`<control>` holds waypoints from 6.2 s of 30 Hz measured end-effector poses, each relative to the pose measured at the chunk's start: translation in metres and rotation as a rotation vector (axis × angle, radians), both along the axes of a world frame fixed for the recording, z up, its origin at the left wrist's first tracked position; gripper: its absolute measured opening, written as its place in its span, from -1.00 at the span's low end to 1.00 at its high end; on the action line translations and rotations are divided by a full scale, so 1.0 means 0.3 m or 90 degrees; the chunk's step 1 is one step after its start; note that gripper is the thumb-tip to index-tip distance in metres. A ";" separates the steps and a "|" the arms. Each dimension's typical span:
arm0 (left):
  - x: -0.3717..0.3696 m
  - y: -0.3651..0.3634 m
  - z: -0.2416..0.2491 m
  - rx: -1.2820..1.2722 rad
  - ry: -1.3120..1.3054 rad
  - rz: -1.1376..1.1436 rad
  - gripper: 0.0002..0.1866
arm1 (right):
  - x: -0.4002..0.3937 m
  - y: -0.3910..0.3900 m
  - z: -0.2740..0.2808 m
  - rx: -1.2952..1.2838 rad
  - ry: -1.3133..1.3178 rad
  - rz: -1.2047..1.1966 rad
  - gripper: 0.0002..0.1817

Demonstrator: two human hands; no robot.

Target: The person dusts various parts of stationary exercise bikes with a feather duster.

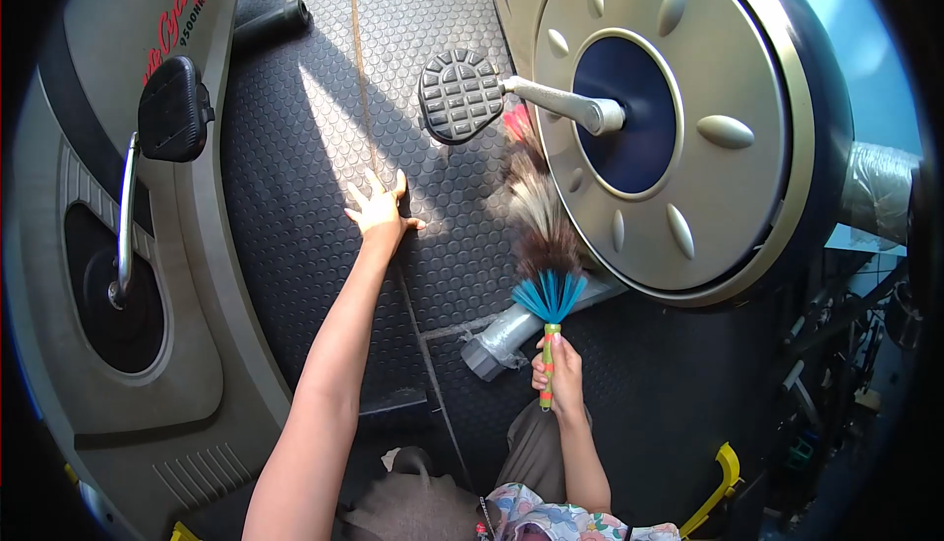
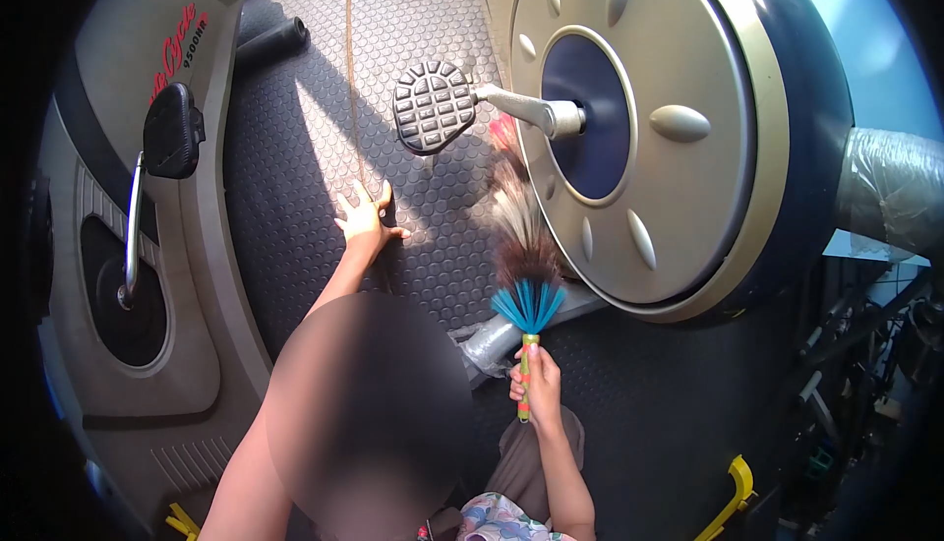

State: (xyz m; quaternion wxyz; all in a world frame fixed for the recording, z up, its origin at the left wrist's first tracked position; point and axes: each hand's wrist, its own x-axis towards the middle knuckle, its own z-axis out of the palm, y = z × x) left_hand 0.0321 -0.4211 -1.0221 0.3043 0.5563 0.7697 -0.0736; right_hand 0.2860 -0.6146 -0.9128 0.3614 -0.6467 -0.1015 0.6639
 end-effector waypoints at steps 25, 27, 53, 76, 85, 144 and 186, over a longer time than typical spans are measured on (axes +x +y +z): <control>0.351 -0.887 0.104 0.314 -0.331 -0.134 -0.36 | 0.457 -0.741 0.052 0.207 -0.666 0.464 -0.73; 0.358 -0.916 0.108 0.352 -0.279 -0.153 -0.41 | 0.446 -0.732 0.026 0.178 -0.639 0.381 -0.69; -0.561 -1.580 0.829 0.376 0.122 0.318 0.00 | 0.247 -1.150 -0.172 0.412 -0.373 0.766 -0.71; -0.846 -1.336 1.232 0.824 0.055 0.071 0.17 | -0.079 -1.421 0.113 0.461 -0.684 0.320 -0.64; -0.919 -1.229 1.170 0.736 -0.364 0.077 0.15 | -0.439 -1.556 0.037 0.267 -0.429 0.585 -0.51; -0.843 -1.272 1.234 0.708 -0.418 0.192 0.08 | -0.869 -1.465 0.474 0.335 0.091 0.389 -0.66; -0.884 -1.243 1.181 0.782 -0.394 0.137 0.06 | -0.434 -0.641 0.407 0.598 -0.660 0.801 -0.52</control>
